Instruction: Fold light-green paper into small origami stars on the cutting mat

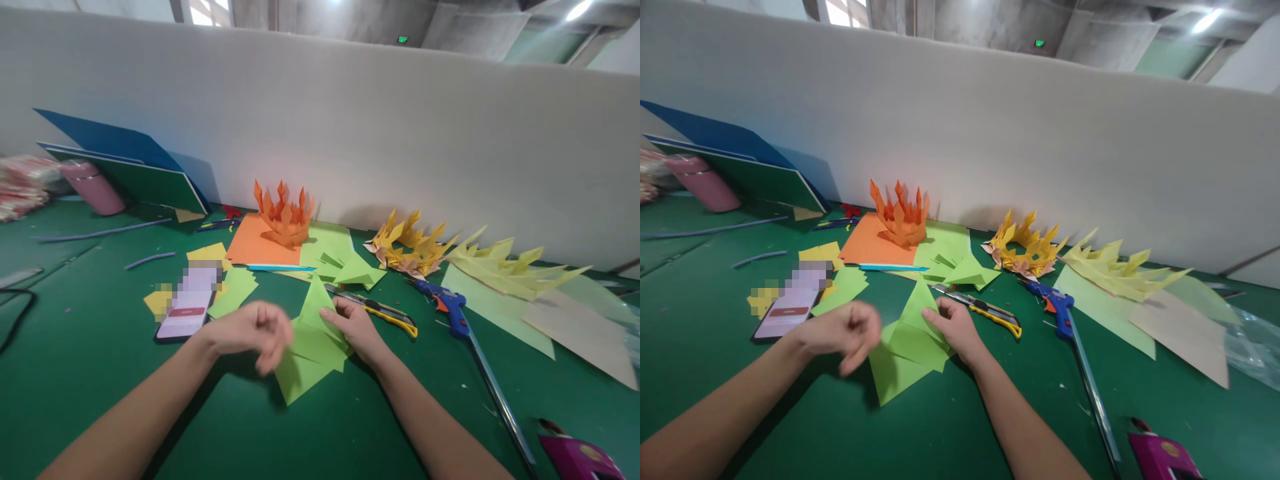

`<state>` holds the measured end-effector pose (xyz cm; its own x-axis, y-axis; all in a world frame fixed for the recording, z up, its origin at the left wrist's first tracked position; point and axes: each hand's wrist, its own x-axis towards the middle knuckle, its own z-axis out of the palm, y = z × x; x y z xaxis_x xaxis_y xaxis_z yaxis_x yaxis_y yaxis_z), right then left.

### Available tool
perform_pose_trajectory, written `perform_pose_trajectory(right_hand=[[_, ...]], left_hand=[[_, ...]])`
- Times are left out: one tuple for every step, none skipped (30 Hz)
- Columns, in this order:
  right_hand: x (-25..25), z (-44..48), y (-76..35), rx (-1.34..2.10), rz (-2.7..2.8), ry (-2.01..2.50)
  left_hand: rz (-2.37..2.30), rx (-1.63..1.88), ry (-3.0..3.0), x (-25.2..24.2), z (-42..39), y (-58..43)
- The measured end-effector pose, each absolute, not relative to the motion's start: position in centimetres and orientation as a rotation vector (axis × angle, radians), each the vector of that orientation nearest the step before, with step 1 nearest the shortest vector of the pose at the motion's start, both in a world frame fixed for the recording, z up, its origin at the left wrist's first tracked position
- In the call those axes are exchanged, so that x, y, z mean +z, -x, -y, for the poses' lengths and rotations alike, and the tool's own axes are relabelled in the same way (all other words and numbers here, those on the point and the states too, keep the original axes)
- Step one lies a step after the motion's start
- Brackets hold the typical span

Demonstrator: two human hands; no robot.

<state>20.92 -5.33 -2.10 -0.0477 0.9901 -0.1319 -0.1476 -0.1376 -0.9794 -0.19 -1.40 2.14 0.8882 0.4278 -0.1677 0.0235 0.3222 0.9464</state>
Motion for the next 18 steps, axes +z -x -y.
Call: perform_pose_trajectory(right_hand=[[-2.1,5.3,-20.9,1.406,1.056,1.172],[-2.2,5.3,-20.9,1.406,1.059,1.169],[-2.2,5.3,-20.9,1.403,1.065,1.167],[-2.2,5.3,-21.0,1.400,1.074,1.166],[-2.2,5.3,-20.9,1.396,1.082,1.167],[-2.3,5.3,-20.9,1.387,1.089,1.170],[-2.2,5.3,-20.9,1.380,1.095,1.174],[-2.2,5.3,-20.9,1.377,1.099,1.177],[-2.2,5.3,-20.9,1.379,1.101,1.178],[-2.2,5.3,-20.9,1.383,1.102,1.179],[-2.2,5.3,-20.9,1.389,1.100,1.178],[-2.1,5.3,-21.0,1.398,1.097,1.176],[-2.1,5.3,-21.0,1.407,1.095,1.173],[-2.1,5.3,-21.0,1.415,1.092,1.171],[-2.1,5.3,-21.0,1.422,1.090,1.168],[-2.1,5.3,-21.1,1.429,1.089,1.164],[-2.1,5.3,-21.1,1.434,1.091,1.161],[-2.1,5.3,-21.0,1.437,1.094,1.159]], left_hand=[[-0.354,0.169,-1.245,2.4,1.4,0.6],[-0.283,0.074,-1.262,2.6,1.5,0.9],[-0.145,-0.106,-1.292,2.7,1.5,1.1],[-0.091,-0.213,-1.300,2.7,1.6,1.2],[-0.082,-0.274,-1.302,2.6,1.8,1.2],[-0.115,-0.245,-1.310,2.5,1.9,1.2],[-0.190,-0.125,-1.317,2.4,2.0,1.1],[-0.272,0.008,-1.307,2.3,2.1,1.0],[-0.367,0.134,-1.289,2.2,2.2,0.9],[-0.458,0.240,-1.269,2.2,2.2,0.7],[-0.531,0.313,-1.252,2.1,2.1,0.5],[-0.598,0.369,-1.241,2.1,2.1,0.2],[-0.646,0.406,-1.241,2.0,2.0,-0.1],[-0.690,0.445,-1.246,1.9,1.9,-0.5],[-0.764,0.538,-1.247,1.7,1.9,-0.8],[-0.870,0.648,-1.244,1.6,1.8,-1.2],[-0.974,0.754,-1.248,1.4,1.8,-1.6],[-1.049,0.814,-1.265,1.2,1.8,-2.0]])
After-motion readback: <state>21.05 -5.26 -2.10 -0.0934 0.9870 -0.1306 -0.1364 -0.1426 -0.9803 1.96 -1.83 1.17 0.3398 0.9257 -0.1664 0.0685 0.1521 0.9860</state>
